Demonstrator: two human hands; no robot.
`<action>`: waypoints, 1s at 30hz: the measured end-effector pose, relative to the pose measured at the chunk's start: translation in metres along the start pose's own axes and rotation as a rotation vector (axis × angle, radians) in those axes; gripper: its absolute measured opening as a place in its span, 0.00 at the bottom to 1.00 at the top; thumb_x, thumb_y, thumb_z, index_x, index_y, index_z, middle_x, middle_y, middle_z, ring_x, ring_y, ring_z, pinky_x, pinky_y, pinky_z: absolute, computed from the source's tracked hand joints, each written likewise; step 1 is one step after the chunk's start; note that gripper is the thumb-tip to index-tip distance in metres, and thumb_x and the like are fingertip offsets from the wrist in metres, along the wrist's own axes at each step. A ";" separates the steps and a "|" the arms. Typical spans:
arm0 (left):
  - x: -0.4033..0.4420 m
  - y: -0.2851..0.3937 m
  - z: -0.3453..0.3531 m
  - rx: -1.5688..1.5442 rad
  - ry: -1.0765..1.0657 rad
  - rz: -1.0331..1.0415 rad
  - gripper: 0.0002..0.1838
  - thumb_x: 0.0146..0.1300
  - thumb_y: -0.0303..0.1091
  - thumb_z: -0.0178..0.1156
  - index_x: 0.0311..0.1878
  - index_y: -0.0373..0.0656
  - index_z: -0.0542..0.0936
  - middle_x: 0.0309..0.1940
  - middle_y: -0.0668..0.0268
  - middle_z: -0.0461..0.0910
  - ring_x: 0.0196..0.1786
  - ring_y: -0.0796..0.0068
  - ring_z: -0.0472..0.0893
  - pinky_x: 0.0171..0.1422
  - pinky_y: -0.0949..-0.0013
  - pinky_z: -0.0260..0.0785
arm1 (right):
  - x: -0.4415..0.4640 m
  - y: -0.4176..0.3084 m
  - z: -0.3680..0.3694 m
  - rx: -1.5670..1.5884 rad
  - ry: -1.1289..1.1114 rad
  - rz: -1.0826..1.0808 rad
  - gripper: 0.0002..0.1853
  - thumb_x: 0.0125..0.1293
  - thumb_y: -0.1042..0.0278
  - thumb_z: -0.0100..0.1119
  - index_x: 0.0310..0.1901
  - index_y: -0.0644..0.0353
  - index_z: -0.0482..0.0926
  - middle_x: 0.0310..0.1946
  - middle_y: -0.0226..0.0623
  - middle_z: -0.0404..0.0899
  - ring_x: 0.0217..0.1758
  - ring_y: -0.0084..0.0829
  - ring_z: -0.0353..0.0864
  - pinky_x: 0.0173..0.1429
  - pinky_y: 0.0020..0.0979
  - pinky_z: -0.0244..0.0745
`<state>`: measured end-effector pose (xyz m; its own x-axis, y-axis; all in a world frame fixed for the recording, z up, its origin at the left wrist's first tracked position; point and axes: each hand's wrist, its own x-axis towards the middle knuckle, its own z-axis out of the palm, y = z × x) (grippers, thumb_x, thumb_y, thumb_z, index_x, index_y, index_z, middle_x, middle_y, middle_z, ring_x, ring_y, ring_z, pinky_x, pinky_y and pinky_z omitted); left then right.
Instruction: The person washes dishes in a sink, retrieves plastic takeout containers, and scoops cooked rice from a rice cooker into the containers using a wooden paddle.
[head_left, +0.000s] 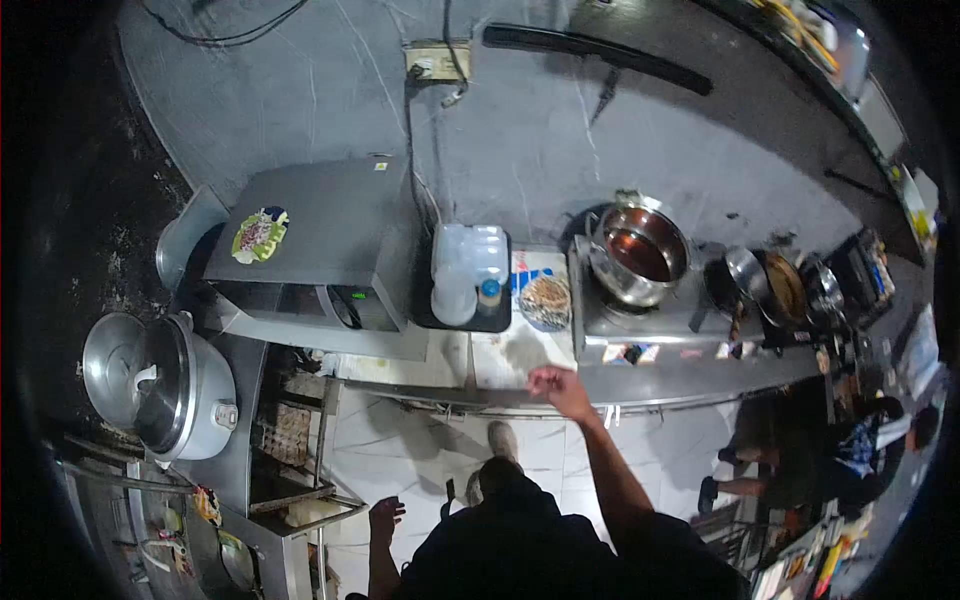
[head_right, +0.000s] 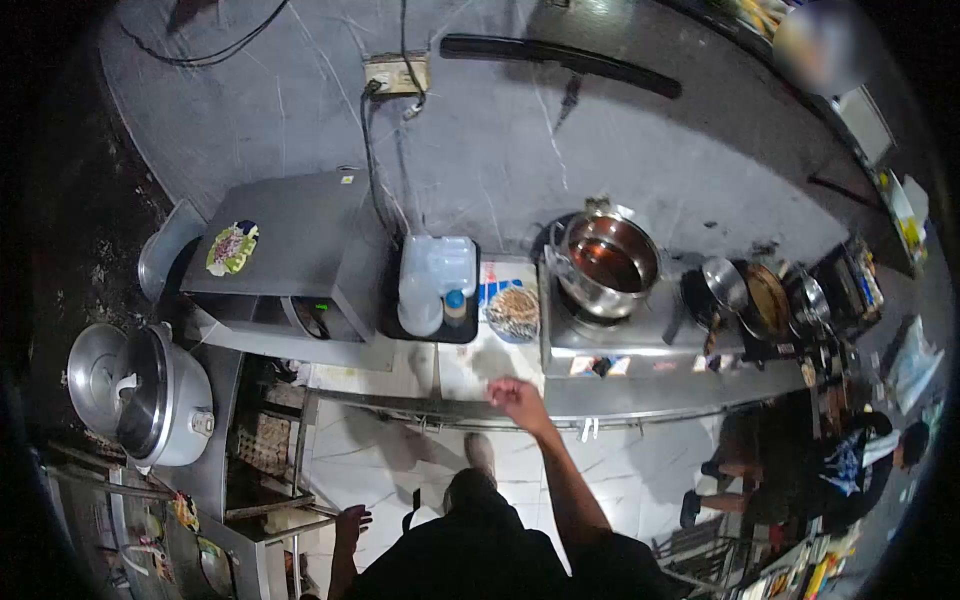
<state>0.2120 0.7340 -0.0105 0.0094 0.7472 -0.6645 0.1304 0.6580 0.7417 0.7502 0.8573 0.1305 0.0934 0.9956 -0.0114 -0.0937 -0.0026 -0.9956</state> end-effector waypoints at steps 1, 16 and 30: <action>0.004 0.006 0.005 -0.035 0.030 -0.022 0.17 0.75 0.42 0.58 0.60 0.45 0.80 0.47 0.60 0.88 0.44 0.67 0.88 0.44 0.61 0.75 | 0.039 -0.031 -0.003 -0.058 0.006 0.011 0.08 0.70 0.76 0.62 0.49 0.68 0.83 0.43 0.33 0.87 0.48 0.23 0.84 0.52 0.28 0.80; -0.059 -0.022 0.099 0.631 0.346 -0.042 0.17 0.65 0.58 0.60 0.40 0.57 0.87 0.31 0.65 0.87 0.30 0.62 0.84 0.28 0.53 0.69 | 0.444 -0.002 0.080 -1.683 -0.959 -0.604 0.17 0.68 0.65 0.61 0.58 0.43 0.79 0.66 0.29 0.74 0.69 0.32 0.75 0.62 0.56 0.76; -0.035 -0.006 0.113 0.738 0.497 -0.113 0.18 0.64 0.53 0.63 0.46 0.50 0.87 0.36 0.62 0.89 0.36 0.61 0.87 0.33 0.54 0.74 | 0.495 0.005 0.094 -1.686 -1.413 -1.059 0.42 0.36 0.62 0.83 0.58 0.52 0.74 0.55 0.32 0.77 0.65 0.35 0.76 0.63 0.40 0.76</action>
<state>0.3226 0.6936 -0.0018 -0.4502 0.7489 -0.4862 0.7103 0.6304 0.3132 0.7027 1.3591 0.1288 -0.9264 0.1600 -0.3409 0.1099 0.9807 0.1616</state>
